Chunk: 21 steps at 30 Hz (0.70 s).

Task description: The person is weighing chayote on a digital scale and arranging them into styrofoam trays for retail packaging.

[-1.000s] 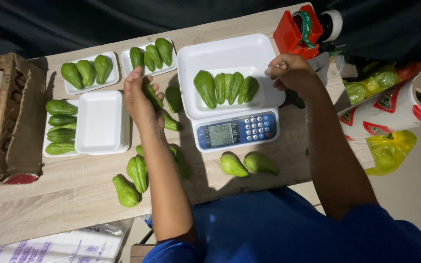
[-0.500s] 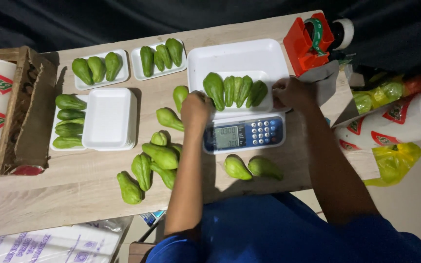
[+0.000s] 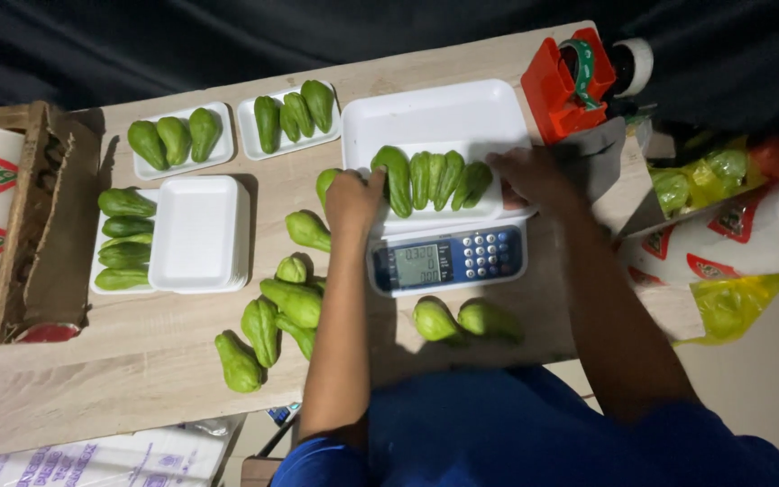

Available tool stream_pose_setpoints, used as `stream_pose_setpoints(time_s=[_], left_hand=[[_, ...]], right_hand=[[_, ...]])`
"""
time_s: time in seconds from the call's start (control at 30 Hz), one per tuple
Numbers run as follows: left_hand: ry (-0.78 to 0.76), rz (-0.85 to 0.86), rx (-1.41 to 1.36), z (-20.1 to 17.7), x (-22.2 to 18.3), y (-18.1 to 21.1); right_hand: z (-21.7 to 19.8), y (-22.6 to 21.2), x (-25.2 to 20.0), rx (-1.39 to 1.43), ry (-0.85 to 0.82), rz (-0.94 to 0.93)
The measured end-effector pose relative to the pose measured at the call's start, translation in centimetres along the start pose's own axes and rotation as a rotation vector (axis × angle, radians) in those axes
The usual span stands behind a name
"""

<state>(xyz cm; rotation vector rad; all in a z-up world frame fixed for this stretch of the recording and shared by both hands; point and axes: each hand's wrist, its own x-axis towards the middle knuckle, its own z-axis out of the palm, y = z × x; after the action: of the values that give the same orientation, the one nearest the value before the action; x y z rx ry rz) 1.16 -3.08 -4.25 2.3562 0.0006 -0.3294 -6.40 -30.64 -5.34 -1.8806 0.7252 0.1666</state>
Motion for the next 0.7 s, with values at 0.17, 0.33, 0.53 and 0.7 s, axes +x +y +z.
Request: stream_pose_setpoints(time_s=[0.17, 0.33, 0.53, 0.7], left_hand=[[-0.074, -0.002, 0.025, -0.3, 1.0, 0.4], [-0.173, -0.002, 0.007, -1.4, 1.0, 1.0], [-0.205, -0.041, -0.047, -1.5, 1.9, 0.5], [-0.187, -0.043, -0.032, -5.0, 2.7, 5.0]], right_hand=[[-0.7, -3.0, -2.5, -0.004, -0.126, 0.013], [-0.9, -2.5, -1.2, 0.047, -0.263, 0.11], [-0.7, -2.0, 0.4, -0.059, -0.197, -0.033], [-2.0, -6.3, 1.3, 0.007, -0.141, 0.015]])
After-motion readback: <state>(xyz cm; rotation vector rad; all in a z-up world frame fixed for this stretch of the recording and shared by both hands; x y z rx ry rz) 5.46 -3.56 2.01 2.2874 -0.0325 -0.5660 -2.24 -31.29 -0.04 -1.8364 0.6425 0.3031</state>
